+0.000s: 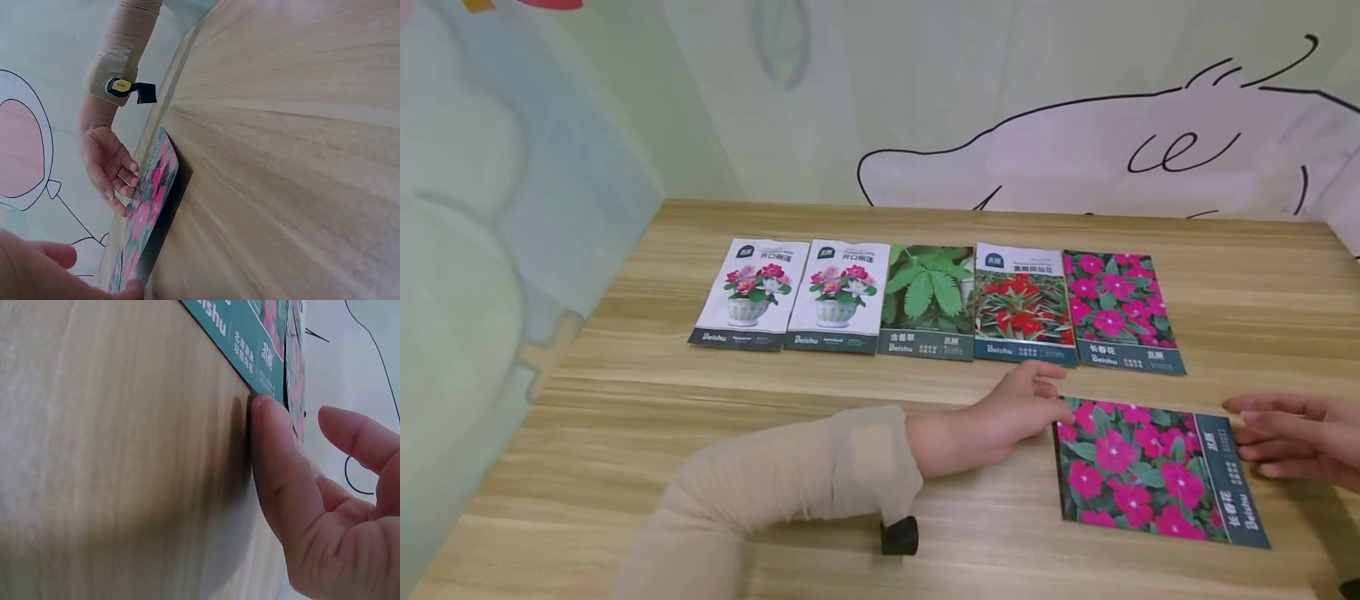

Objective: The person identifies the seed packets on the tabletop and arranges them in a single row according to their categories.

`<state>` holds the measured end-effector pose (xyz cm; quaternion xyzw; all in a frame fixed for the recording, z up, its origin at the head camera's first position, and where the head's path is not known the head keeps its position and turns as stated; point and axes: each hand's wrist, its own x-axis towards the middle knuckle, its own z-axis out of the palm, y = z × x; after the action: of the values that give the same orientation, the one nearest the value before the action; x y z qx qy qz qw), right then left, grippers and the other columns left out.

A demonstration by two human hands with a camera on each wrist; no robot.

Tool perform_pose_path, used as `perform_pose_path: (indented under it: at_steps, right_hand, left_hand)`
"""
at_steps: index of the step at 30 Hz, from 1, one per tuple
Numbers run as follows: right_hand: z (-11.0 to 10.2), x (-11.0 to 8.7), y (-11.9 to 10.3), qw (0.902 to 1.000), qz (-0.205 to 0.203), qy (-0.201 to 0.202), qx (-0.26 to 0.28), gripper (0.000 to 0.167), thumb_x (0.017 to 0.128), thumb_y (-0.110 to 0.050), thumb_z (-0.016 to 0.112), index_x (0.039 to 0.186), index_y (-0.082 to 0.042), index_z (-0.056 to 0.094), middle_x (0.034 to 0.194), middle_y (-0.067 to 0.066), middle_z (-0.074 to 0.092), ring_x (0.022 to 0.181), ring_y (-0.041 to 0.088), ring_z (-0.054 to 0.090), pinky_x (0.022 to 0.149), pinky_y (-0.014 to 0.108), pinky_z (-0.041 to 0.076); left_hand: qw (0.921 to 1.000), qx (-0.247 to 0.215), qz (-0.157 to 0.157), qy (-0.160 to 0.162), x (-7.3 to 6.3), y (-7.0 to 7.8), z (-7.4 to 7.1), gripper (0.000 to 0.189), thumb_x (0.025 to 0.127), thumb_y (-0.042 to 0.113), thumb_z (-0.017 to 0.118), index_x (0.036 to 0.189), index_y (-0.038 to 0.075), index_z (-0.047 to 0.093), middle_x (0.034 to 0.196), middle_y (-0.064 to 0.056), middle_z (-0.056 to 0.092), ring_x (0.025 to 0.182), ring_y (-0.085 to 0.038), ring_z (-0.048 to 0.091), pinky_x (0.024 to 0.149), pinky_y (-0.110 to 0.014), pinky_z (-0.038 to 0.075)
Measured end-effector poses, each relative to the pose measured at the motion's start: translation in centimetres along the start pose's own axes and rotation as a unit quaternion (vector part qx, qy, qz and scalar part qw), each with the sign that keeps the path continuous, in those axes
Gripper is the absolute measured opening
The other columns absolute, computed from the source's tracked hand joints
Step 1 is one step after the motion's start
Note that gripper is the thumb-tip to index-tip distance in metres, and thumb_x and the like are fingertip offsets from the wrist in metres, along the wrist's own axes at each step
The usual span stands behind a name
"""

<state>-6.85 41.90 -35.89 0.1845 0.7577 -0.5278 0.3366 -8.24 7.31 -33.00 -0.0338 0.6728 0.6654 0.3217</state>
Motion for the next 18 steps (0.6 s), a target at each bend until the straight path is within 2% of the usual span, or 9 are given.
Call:
perform_pose_path:
  at_steps: [3,5,9,13,15,16,18]
  right_hand:
    - [0.3,0.1,-0.2,0.9997,-0.003,-0.007,-0.024,0.032,0.097,-0.021,0.05,0.126,-0.006,0.054,0.099,0.002,0.065,0.087,0.021,0.064,0.078,0.038,0.054]
    - [0.6,0.2,-0.5,0.9994,0.0,-0.01,-0.034,0.038,0.096,-0.02,0.052,0.129,-0.002,0.049,0.099,0.001,0.063,0.088,0.02,0.063,0.079,0.037,0.054]
    - [1.4,0.3,-1.2,0.9992,0.008,-0.002,-0.039,0.026,0.094,-0.014,0.055,0.119,-0.006,0.059,0.095,0.001,0.062,0.083,0.022,0.062,0.076,0.036,0.054]
    - [2.1,0.3,-1.8,0.9971,0.006,-0.017,-0.074,0.017,0.093,-0.009,0.056,0.107,-0.003,0.063,0.089,0.002,0.062,0.077,0.023,0.059,0.071,0.035,0.055]
    - [2.5,0.2,-1.8,0.9932,-0.013,-0.056,-0.101,0.015,0.093,-0.01,0.056,0.103,-0.003,0.063,0.087,0.002,0.062,0.075,0.021,0.059,0.069,0.033,0.055]
    - [2.6,0.1,-1.8,0.989,-0.035,-0.085,-0.115,0.014,0.093,-0.01,0.056,0.101,-0.002,0.063,0.086,0.002,0.062,0.074,0.02,0.059,0.067,0.032,0.055]
    - [2.9,0.1,-1.7,0.9755,-0.085,-0.155,-0.131,0.013,0.093,-0.008,0.055,0.097,0.001,0.063,0.085,0.001,0.063,0.072,0.016,0.059,0.064,0.03,0.055]
  left_hand:
    - [0.9992,-0.018,0.023,0.028,0.4,-0.1,0.3,0.047,0.072,-0.014,0.063,0.112,0.01,0.056,0.104,-0.002,0.049,0.091,-0.014,0.046,0.073,-0.027,0.047]
    - [0.9977,-0.048,0.034,0.034,0.6,-0.1,0.5,0.052,0.07,-0.019,0.061,0.113,0.01,0.055,0.102,-0.003,0.05,0.086,-0.015,0.048,0.068,-0.026,0.048]
    - [0.9946,-0.097,0.038,0.009,1.4,-0.1,0.5,0.049,0.074,-0.021,0.059,0.114,0.006,0.054,0.091,-0.005,0.057,0.067,-0.014,0.054,0.061,-0.026,0.053]
    - [0.9954,-0.089,0.03,-0.018,2.0,-0.1,0.0,0.033,0.08,-0.014,0.061,0.11,-0.002,0.06,0.084,-0.008,0.066,0.067,-0.012,0.058,0.068,-0.029,0.056]
    - [0.9957,-0.084,0.029,-0.026,2.2,-0.1,-0.3,0.028,0.081,-0.012,0.061,0.108,-0.004,0.063,0.086,-0.009,0.067,0.071,-0.013,0.061,0.071,-0.03,0.056]
    - [0.9959,-0.082,0.03,-0.025,2.2,-0.1,-0.4,0.027,0.081,-0.011,0.061,0.107,-0.004,0.064,0.086,-0.009,0.068,0.073,-0.014,0.062,0.072,-0.03,0.055]
    - [0.9963,-0.078,0.033,-0.019,2.3,0.0,-0.6,0.025,0.081,-0.009,0.062,0.105,-0.002,0.066,0.086,-0.009,0.068,0.076,-0.015,0.064,0.073,-0.029,0.055]
